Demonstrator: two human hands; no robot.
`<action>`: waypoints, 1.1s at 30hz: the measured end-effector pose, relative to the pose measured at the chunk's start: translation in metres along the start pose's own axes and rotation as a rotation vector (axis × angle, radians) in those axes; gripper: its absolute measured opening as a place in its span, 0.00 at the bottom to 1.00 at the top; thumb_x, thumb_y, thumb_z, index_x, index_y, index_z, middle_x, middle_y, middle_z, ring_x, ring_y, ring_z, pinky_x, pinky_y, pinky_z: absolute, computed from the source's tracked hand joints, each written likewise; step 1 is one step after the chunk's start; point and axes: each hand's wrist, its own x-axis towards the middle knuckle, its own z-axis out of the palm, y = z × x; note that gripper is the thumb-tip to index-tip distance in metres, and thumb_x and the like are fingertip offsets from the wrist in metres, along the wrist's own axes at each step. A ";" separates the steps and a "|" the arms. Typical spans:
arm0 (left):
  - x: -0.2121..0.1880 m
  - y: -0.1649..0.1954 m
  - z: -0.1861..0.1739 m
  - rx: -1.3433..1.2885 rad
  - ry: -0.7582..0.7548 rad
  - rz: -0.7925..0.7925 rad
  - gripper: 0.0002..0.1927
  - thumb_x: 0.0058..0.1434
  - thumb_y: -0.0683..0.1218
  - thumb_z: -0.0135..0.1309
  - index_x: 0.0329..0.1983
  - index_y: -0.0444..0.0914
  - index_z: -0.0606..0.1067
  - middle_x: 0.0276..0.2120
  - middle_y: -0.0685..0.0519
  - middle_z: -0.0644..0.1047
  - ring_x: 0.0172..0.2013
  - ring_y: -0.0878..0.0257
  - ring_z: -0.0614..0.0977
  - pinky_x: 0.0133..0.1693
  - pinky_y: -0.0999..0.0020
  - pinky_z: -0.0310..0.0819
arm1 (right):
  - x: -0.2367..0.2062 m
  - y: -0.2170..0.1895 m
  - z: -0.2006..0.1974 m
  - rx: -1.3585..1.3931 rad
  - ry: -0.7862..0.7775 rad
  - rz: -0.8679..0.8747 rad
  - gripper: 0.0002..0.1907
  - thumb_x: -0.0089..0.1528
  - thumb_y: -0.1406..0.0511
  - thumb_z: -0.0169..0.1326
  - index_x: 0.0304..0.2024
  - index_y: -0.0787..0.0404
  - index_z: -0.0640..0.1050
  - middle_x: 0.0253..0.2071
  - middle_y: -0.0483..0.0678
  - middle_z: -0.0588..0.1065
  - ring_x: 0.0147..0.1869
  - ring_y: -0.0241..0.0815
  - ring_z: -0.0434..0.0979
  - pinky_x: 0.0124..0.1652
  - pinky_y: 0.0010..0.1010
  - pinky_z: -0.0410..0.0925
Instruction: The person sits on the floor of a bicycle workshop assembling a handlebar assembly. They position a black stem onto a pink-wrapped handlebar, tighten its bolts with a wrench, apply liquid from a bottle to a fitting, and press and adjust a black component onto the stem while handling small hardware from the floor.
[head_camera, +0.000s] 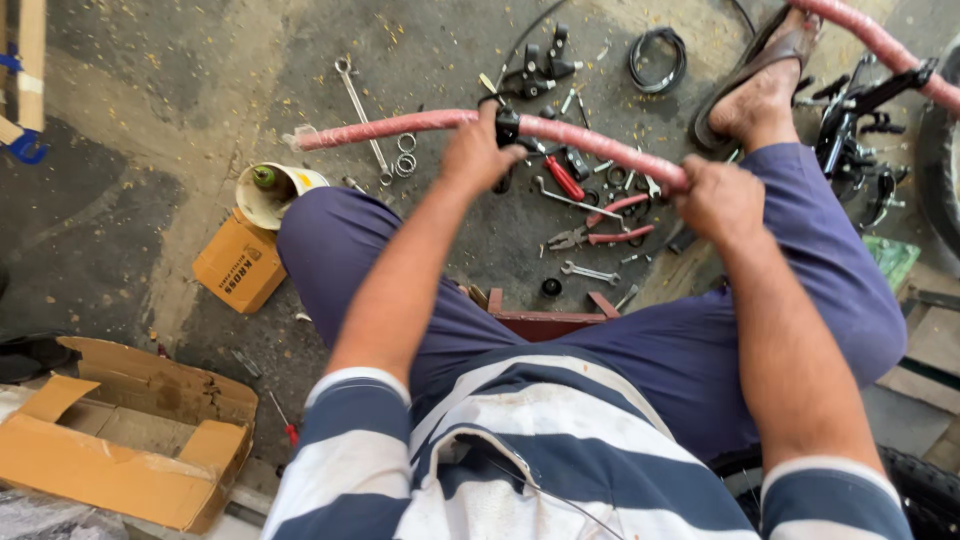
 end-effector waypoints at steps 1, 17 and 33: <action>0.003 -0.007 -0.014 0.020 -0.050 0.022 0.37 0.52 0.59 0.69 0.60 0.42 0.68 0.42 0.41 0.82 0.45 0.42 0.83 0.44 0.47 0.75 | 0.006 0.007 0.002 0.046 0.011 -0.015 0.16 0.62 0.51 0.62 0.44 0.51 0.81 0.38 0.54 0.81 0.45 0.58 0.81 0.42 0.49 0.72; 0.027 -0.118 -0.127 0.581 -0.045 -0.105 0.28 0.54 0.70 0.66 0.39 0.42 0.83 0.36 0.44 0.82 0.40 0.44 0.84 0.42 0.48 0.76 | 0.035 0.025 0.012 0.098 0.101 0.020 0.20 0.60 0.46 0.64 0.41 0.53 0.82 0.36 0.55 0.80 0.45 0.58 0.80 0.42 0.51 0.70; -0.029 0.011 0.020 0.229 0.139 0.128 0.31 0.52 0.55 0.64 0.52 0.32 0.70 0.44 0.38 0.77 0.47 0.42 0.77 0.47 0.46 0.72 | -0.005 0.009 0.019 0.196 0.219 -0.054 0.18 0.63 0.48 0.64 0.39 0.54 0.81 0.34 0.54 0.79 0.40 0.58 0.80 0.38 0.49 0.70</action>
